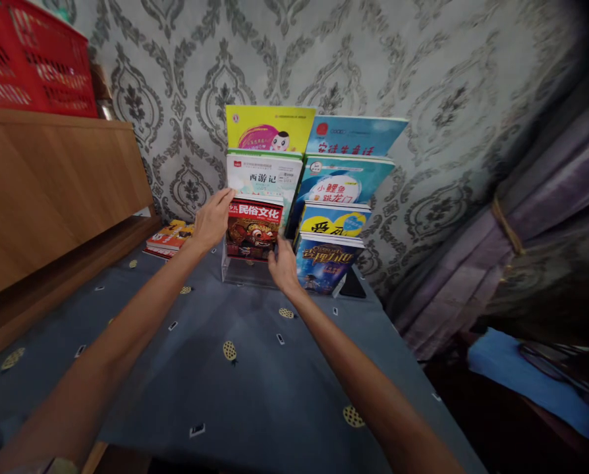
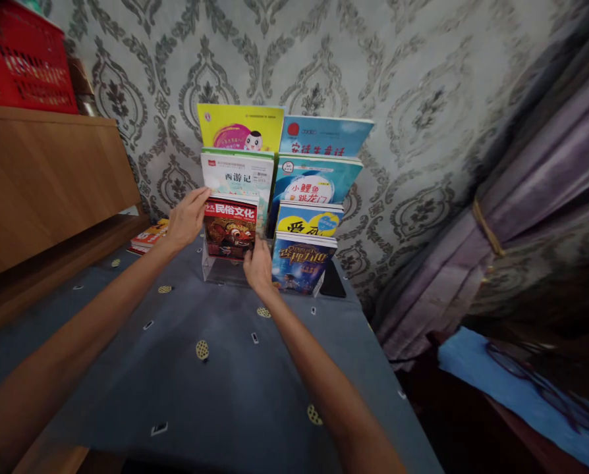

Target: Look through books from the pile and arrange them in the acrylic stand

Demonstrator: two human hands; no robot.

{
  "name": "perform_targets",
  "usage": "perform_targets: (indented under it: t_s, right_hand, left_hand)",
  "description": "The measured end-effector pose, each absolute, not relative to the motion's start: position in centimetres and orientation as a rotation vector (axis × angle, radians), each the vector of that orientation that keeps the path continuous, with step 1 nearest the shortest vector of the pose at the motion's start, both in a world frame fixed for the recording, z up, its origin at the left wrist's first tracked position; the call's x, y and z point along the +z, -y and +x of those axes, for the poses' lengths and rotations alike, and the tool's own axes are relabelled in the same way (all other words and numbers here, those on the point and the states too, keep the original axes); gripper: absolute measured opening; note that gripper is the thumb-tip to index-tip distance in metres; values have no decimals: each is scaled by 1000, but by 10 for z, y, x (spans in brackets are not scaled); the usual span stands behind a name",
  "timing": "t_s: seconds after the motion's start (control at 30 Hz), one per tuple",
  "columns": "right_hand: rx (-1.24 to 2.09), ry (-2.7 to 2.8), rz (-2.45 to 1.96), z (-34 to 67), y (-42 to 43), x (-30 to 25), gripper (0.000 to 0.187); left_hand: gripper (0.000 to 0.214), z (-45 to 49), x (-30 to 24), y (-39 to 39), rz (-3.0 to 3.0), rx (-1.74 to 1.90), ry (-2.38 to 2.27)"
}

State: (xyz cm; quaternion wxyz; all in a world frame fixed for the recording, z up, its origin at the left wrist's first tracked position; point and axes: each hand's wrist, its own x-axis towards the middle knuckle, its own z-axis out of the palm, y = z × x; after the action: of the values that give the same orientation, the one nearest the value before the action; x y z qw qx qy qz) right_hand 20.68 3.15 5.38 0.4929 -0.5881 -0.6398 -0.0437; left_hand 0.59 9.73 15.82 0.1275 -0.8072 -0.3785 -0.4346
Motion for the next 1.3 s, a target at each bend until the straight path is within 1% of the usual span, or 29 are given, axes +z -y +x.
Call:
perform_targets:
  t_s: [0.13, 0.27, 0.37, 0.43, 0.67, 0.83, 1.03, 1.3]
  right_hand:
    - [-94, 1559, -1410, 208, -31, 53, 53]
    - [-70, 1577, -1381, 209, -31, 51, 58]
    - [-62, 1581, -1383, 210, -31, 49, 61]
    - [-68, 1578, -1378, 211, -33, 48, 61]
    - [-82, 1575, -1368, 212, -36, 46, 59]
    - [-88, 1572, -1354, 212, -35, 46, 60]
    - [-95, 1577, -1353, 211, -33, 47, 61]
    - [-77, 1569, -1349, 209, -30, 49, 61]
  left_hand:
    - [46, 6, 152, -97, -2347, -1350, 1175]
    - [56, 2, 132, -101, -2438, -1487, 1136]
    - [64, -2, 118, -104, -2449, -1554, 1244]
    - [66, -3, 113, -106, -2445, -1568, 1304]
    - [67, -2, 117, -100, -2441, -1409, 1374]
    - [66, -1, 117, -96, -2412, -1386, 1364]
    - [75, -1, 121, -90, -2440, -1320, 1389]
    - [73, -2, 126, -93, -2484, -1327, 1367]
